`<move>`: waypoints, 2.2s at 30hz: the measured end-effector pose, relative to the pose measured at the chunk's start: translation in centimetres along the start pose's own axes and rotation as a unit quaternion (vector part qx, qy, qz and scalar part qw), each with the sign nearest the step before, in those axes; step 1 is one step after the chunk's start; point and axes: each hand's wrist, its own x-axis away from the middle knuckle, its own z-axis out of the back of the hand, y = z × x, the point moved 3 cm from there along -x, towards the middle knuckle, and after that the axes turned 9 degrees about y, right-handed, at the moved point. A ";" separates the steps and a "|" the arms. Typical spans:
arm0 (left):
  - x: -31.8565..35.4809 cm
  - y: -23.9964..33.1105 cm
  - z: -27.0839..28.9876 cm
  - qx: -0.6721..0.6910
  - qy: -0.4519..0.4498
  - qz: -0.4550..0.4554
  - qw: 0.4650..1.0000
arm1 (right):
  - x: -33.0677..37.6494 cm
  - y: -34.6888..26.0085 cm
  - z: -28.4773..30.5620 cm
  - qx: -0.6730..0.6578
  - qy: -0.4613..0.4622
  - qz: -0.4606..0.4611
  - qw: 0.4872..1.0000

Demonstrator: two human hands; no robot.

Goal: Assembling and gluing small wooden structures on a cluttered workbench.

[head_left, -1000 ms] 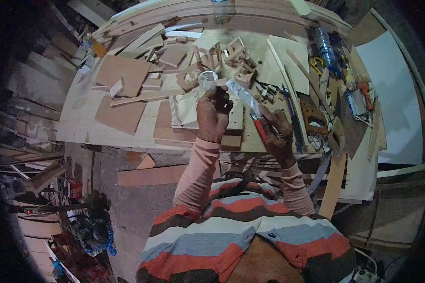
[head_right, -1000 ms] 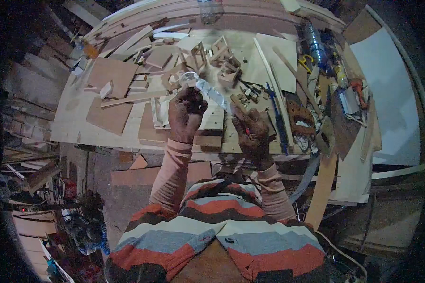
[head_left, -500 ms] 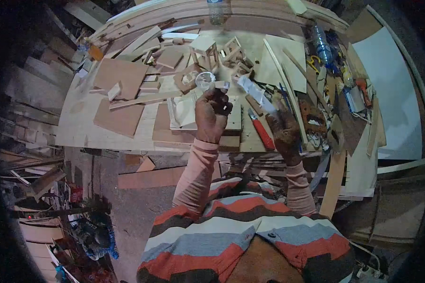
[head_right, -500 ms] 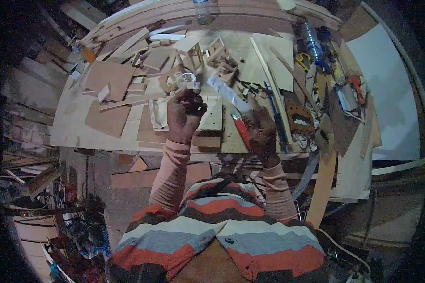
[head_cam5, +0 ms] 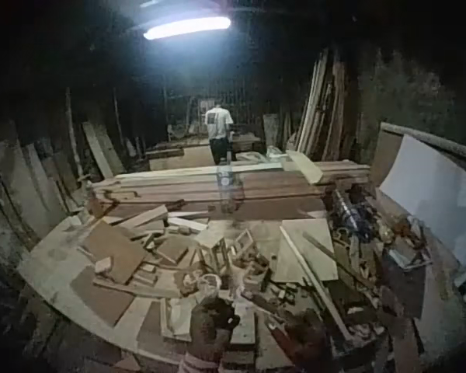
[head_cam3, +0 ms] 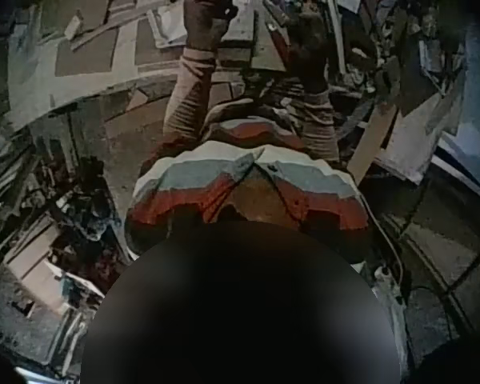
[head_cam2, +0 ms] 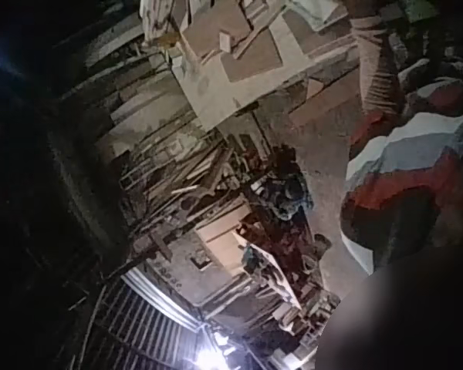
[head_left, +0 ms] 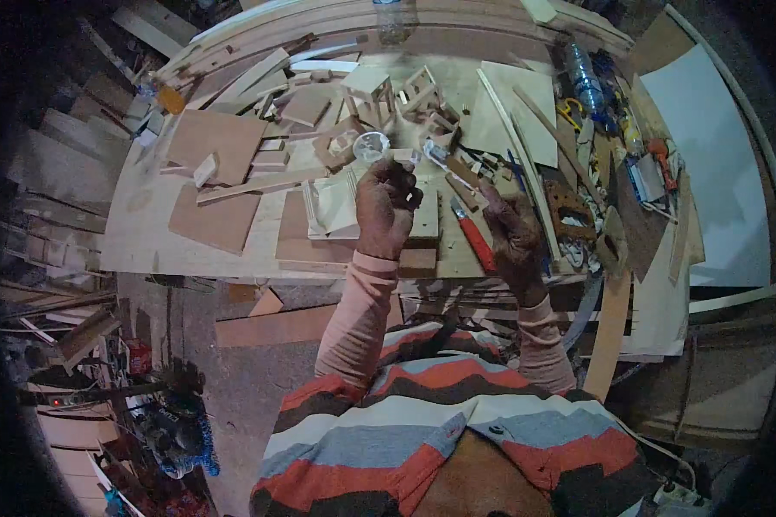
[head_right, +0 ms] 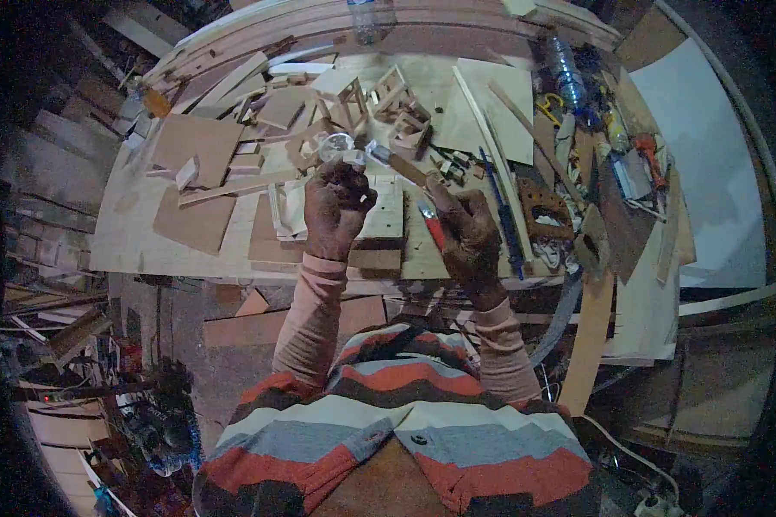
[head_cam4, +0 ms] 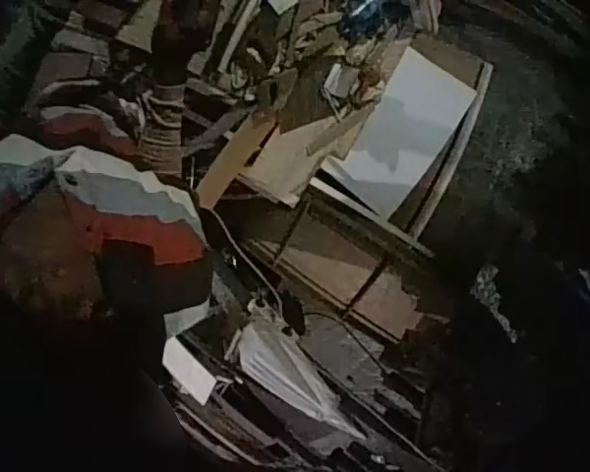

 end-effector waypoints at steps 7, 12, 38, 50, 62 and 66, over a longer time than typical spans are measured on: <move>-0.3 -0.4 0.0 0.005 0.027 0.010 1.000 | 0.1 1.0 -0.7 0.017 -0.007 0.019 1.000; -0.7 -0.5 0.1 -0.006 0.034 0.016 0.999 | 0.3 1.2 0.2 0.008 0.007 0.007 1.000; -0.7 -1.2 -0.7 -0.089 0.076 -0.053 0.992 | -0.8 0.5 2.8 0.060 -0.002 -0.063 0.996; 2.8 -0.3 -4.4 -0.497 -0.038 -0.656 0.566 | -2.7 -3.2 4.7 0.052 0.025 -0.036 0.998; 3.2 0.9 -4.6 -0.581 -0.039 -0.687 0.435 | -3.2 -2.9 3.8 0.049 -0.032 -0.012 0.998; 3.4 1.1 -4.5 -0.555 -0.052 -0.700 0.446 | -3.3 -2.4 3.3 0.083 -0.010 -0.008 0.996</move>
